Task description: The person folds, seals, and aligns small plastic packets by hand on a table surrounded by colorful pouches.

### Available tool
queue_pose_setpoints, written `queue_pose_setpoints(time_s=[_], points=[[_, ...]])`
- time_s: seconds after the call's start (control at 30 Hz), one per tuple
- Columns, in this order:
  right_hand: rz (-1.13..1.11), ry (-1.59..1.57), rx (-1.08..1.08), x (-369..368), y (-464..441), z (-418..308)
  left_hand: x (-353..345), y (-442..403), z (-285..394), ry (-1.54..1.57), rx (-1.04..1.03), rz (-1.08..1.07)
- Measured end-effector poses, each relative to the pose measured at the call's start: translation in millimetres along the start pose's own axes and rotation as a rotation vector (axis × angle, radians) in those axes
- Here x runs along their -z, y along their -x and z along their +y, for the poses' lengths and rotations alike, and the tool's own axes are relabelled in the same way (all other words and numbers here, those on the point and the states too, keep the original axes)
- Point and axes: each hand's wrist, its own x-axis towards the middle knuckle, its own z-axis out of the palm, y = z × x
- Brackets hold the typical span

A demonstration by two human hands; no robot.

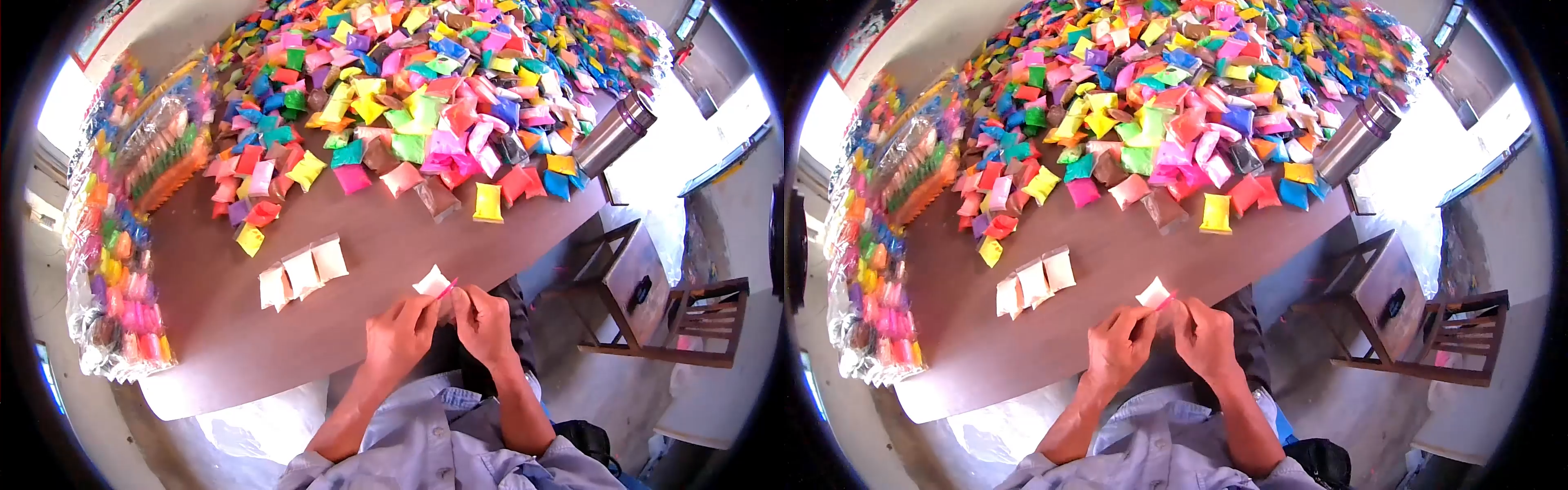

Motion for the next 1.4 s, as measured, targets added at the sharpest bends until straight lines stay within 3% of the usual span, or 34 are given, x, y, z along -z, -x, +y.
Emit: queue_pose_setpoints(time_s=[0.17,0.63,0.7,0.77,0.97,1.07,1.17,1.27,1.4], points=[[-0.149,0.008,-0.169,13,1,1,-3,-2,-5,-0.021,0.145,-0.117],[-0.22,-0.154,-0.382,17,-5,1,9,-30,-2,-0.168,0.148,-0.146],[-0.213,-0.16,-0.372,14,-4,5,9,-31,6,-0.114,0.098,-0.157],[-0.204,-0.164,-0.36,12,-3,9,6,-33,11,-0.218,0.038,-0.31],[-0.156,-0.183,-0.288,10,2,12,1,-44,-6,-0.41,0.036,-0.343],[-0.174,-0.092,-0.223,8,4,21,2,-48,-12,-0.336,0.054,-0.213],[-0.112,-0.187,-0.284,7,5,19,7,-43,-4,-0.163,0.08,-0.192],[-0.13,-0.101,-0.203,5,5,24,9,-24,10,-0.096,0.038,-0.27],[-0.089,-0.125,-0.202,5,3,17,0,-18,-3,-0.25,-0.029,-0.247]])
